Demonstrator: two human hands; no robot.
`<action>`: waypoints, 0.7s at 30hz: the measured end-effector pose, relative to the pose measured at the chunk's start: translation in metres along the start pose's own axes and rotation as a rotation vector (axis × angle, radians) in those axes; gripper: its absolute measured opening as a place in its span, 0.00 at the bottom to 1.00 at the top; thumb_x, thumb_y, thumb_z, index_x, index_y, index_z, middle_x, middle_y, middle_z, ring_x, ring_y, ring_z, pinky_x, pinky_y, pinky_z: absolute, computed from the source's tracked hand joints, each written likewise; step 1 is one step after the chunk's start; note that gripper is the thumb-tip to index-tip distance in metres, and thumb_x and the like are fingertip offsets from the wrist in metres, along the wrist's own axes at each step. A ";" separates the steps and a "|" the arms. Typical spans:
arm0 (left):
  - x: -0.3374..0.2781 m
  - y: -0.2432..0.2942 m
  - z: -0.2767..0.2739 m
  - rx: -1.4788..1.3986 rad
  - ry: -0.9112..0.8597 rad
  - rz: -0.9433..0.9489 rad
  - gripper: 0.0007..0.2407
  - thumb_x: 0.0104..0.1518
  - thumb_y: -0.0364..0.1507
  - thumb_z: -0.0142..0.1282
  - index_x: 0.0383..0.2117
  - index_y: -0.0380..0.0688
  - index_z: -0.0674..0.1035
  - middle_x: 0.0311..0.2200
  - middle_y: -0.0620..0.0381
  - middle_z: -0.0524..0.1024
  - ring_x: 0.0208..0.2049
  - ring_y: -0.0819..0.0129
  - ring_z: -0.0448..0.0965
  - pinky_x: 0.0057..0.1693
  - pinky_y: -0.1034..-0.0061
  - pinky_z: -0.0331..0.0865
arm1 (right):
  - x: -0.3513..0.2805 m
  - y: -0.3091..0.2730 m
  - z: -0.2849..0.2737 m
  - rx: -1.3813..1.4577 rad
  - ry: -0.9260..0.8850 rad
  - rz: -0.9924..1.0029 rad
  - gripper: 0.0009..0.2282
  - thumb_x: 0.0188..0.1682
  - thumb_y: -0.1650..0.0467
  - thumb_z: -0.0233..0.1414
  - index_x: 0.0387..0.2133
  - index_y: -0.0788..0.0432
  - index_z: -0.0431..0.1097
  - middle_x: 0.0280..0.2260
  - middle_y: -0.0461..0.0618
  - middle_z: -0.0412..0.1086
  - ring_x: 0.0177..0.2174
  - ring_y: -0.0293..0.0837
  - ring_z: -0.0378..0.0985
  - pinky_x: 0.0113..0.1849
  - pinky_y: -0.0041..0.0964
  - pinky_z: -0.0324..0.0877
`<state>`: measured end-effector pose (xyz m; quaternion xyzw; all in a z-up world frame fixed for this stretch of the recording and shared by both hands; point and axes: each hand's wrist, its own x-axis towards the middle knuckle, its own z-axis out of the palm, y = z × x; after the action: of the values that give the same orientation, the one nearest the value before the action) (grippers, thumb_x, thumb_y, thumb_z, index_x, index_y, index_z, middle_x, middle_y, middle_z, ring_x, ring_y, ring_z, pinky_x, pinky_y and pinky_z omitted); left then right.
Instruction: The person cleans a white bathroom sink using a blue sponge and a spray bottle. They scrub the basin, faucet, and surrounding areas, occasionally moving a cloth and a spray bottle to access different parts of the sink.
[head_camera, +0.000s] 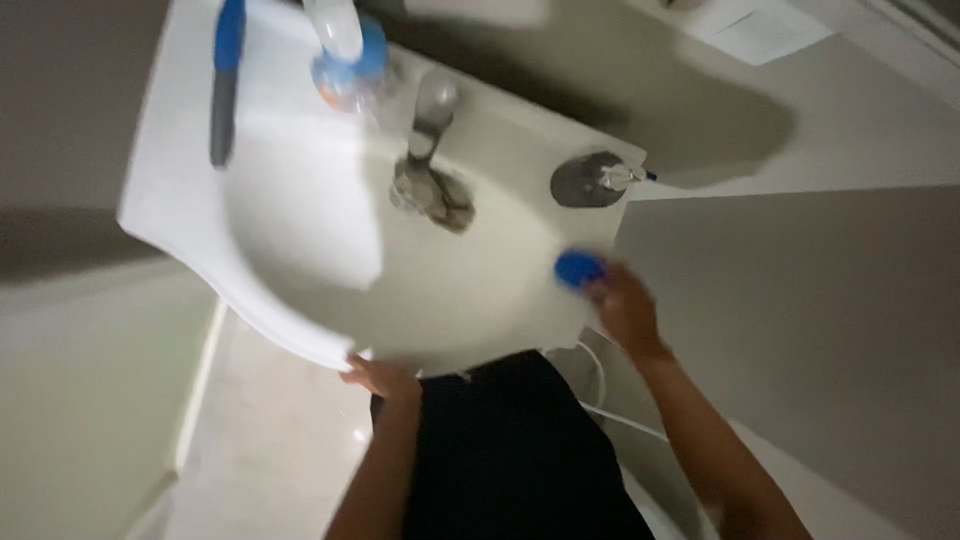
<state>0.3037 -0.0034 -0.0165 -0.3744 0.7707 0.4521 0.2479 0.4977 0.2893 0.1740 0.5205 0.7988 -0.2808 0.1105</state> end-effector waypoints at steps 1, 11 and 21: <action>-0.007 0.000 0.014 -0.037 0.049 0.008 0.23 0.70 0.44 0.26 0.66 0.47 0.53 0.60 0.46 0.63 0.59 0.54 0.68 0.64 0.65 0.63 | 0.003 0.009 -0.002 -0.069 0.037 -0.051 0.11 0.52 0.60 0.54 0.46 0.42 0.74 0.47 0.50 0.73 0.44 0.59 0.77 0.45 0.60 0.73; -0.038 0.023 0.022 -0.078 0.480 0.272 0.36 0.69 0.58 0.31 0.69 0.36 0.51 0.61 0.22 0.62 0.60 0.29 0.69 0.62 0.43 0.67 | 0.029 -0.023 0.016 -0.363 0.039 -0.400 0.13 0.48 0.72 0.57 0.47 0.52 0.75 0.57 0.70 0.62 0.48 0.69 0.75 0.43 0.64 0.77; -0.038 0.034 0.027 0.005 0.574 0.221 0.39 0.65 0.63 0.24 0.63 0.37 0.58 0.51 0.24 0.72 0.51 0.30 0.76 0.53 0.41 0.71 | 0.158 -0.123 0.053 -0.188 0.447 -0.667 0.17 0.46 0.73 0.62 0.48 0.51 0.67 0.53 0.73 0.63 0.44 0.70 0.75 0.39 0.64 0.74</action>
<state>0.3006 0.0441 0.0156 -0.4001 0.8464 0.3502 -0.0297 0.3131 0.3440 0.0980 0.2688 0.9502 -0.1072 -0.1158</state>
